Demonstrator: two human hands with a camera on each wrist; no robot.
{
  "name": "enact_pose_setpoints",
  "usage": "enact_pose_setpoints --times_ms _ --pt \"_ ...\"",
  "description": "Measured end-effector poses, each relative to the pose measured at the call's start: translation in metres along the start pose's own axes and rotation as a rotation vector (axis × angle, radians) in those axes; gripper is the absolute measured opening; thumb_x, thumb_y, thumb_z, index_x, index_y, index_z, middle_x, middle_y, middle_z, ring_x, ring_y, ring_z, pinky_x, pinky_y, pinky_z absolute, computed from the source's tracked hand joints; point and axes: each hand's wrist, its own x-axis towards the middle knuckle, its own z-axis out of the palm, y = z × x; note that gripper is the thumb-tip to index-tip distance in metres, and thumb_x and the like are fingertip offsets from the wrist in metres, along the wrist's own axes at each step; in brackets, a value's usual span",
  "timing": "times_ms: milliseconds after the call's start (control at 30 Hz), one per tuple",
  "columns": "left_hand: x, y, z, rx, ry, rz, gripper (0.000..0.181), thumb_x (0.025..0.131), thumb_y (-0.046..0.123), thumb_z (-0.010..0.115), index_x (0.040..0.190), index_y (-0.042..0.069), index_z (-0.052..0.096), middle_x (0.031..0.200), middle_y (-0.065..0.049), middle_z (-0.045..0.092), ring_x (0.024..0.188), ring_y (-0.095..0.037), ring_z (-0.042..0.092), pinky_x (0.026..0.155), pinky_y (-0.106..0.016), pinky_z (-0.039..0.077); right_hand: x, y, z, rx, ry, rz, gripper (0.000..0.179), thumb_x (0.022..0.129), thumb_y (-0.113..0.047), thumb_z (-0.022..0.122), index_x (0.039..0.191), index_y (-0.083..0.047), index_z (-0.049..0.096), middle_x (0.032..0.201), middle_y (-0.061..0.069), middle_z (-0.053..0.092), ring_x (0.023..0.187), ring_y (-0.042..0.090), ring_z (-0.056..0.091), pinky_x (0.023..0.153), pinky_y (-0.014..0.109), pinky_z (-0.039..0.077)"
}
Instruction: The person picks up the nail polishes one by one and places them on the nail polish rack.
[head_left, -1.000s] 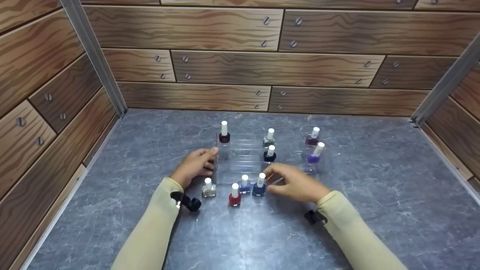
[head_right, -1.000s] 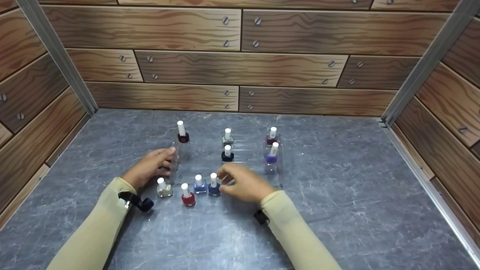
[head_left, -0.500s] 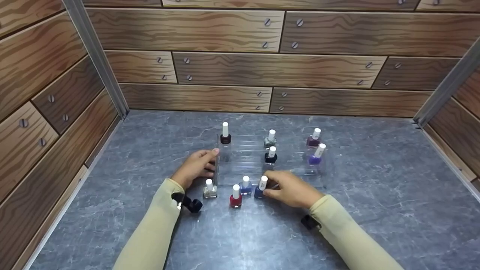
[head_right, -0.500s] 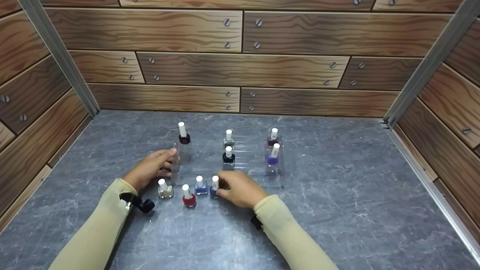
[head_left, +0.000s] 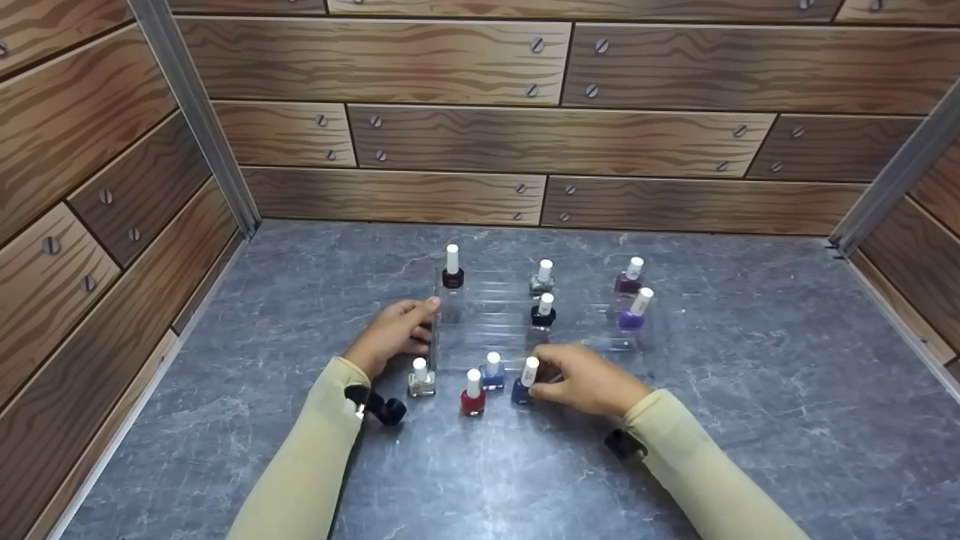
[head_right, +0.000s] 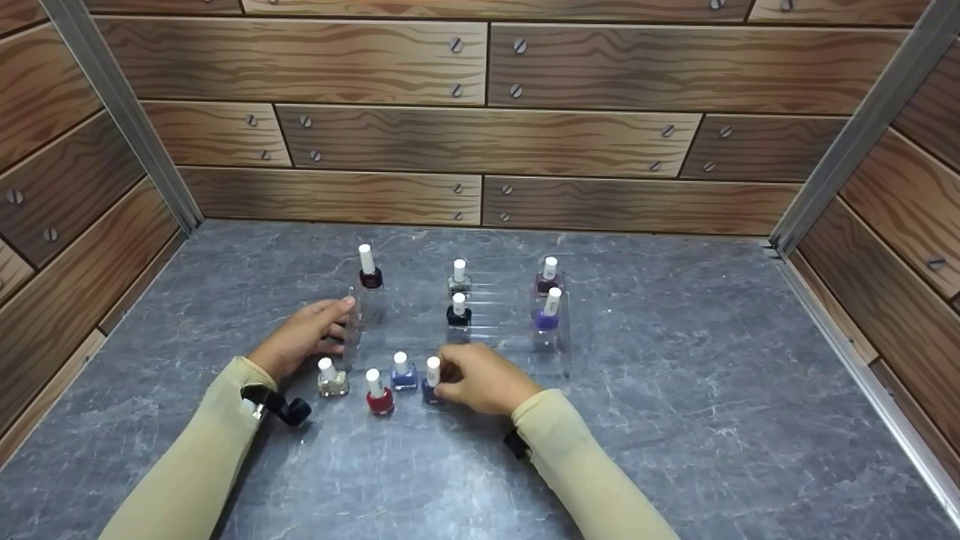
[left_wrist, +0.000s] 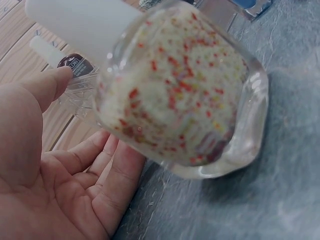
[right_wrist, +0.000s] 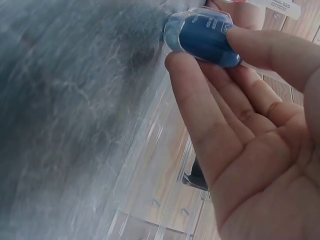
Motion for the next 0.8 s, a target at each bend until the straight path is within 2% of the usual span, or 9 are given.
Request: enact_pose_setpoints --times_ms 300,533,800 --pt "0.0021 -0.0026 -0.0005 0.013 -0.008 0.009 0.061 0.101 0.050 0.063 0.136 0.000 0.059 0.132 -0.018 0.062 0.100 -0.023 0.066 0.080 -0.030 0.062 -0.0005 0.0027 0.0013 0.051 -0.013 0.004 0.010 0.092 -0.007 0.075 0.095 -0.010 0.066 0.094 0.001 0.074 0.089 0.015 0.070 0.082 0.027 0.060" --pt "0.0011 -0.0009 -0.0009 -0.010 -0.017 -0.008 0.056 0.101 0.045 0.065 0.134 0.001 0.060 0.129 -0.017 0.062 0.097 -0.021 0.065 0.077 -0.027 0.062 -0.0004 0.0009 0.0006 0.049 -0.017 0.020 0.010 0.092 -0.008 0.075 0.095 -0.012 0.066 0.094 0.000 0.073 0.089 0.015 0.069 0.082 0.028 0.059" --pt "0.0005 -0.0007 -0.0005 -0.026 -0.005 0.001 0.055 0.102 0.045 0.065 0.133 0.000 0.060 0.127 -0.016 0.063 0.095 -0.019 0.066 0.076 -0.027 0.062 -0.0004 0.0001 -0.0002 0.036 -0.037 0.037 0.010 0.092 -0.010 0.075 0.096 -0.013 0.066 0.095 -0.001 0.072 0.090 0.015 0.069 0.084 0.032 0.060"
